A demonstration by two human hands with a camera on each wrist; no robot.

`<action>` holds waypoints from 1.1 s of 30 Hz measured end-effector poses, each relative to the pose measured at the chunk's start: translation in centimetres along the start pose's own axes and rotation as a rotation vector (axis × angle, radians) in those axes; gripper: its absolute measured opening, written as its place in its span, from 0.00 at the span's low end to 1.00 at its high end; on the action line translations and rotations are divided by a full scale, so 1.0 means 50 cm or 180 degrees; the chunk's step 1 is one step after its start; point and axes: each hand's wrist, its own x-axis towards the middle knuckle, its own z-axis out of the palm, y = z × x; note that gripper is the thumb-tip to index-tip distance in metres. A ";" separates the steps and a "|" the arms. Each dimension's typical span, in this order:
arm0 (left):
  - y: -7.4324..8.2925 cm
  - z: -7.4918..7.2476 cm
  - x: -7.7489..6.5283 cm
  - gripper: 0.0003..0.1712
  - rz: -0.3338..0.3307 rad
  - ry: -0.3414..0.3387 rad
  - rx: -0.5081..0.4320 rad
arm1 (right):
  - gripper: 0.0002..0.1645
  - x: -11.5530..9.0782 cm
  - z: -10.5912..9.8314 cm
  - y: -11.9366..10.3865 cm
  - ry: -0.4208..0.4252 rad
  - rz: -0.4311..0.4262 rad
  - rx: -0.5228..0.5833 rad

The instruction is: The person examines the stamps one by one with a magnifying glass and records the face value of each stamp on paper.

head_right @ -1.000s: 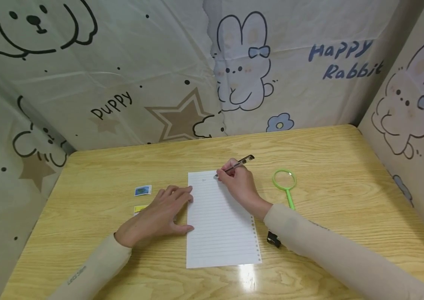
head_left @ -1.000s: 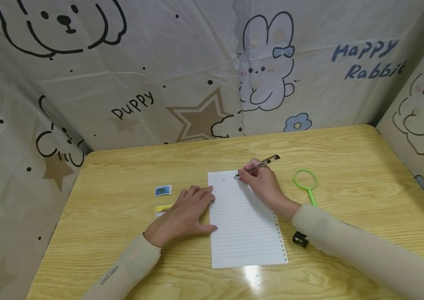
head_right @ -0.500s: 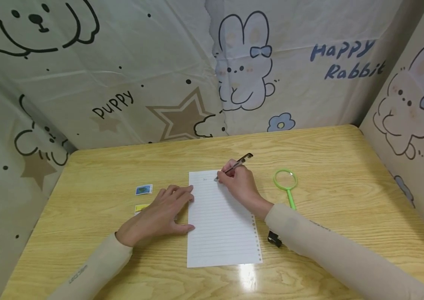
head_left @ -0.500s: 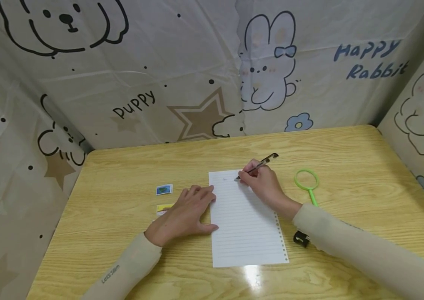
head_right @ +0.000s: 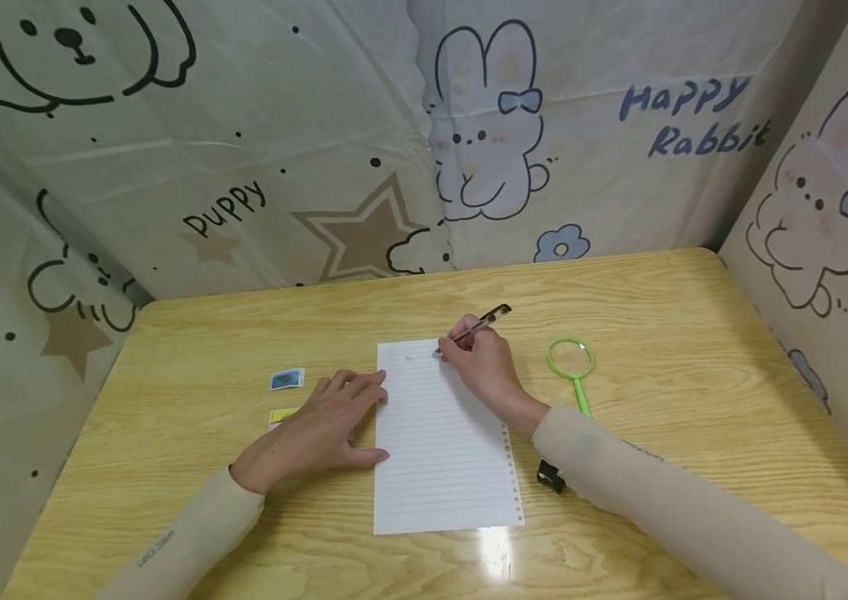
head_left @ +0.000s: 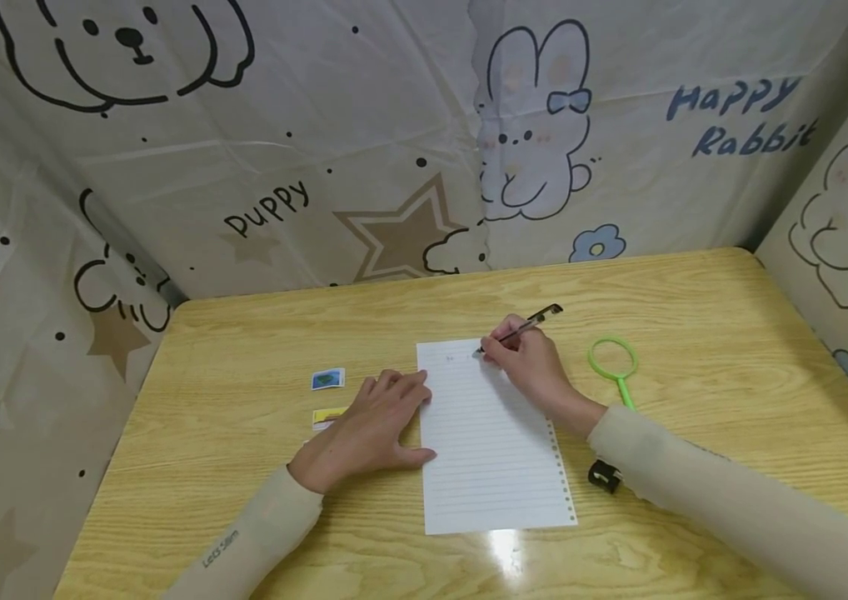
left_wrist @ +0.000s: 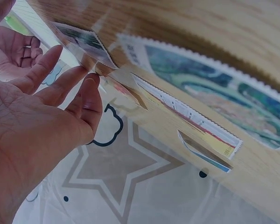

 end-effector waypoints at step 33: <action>0.002 0.000 0.002 0.37 -0.0028 -0.0028 0.0039 | 0.08 0.001 -0.008 0.007 0.0019 0.0017 0.0070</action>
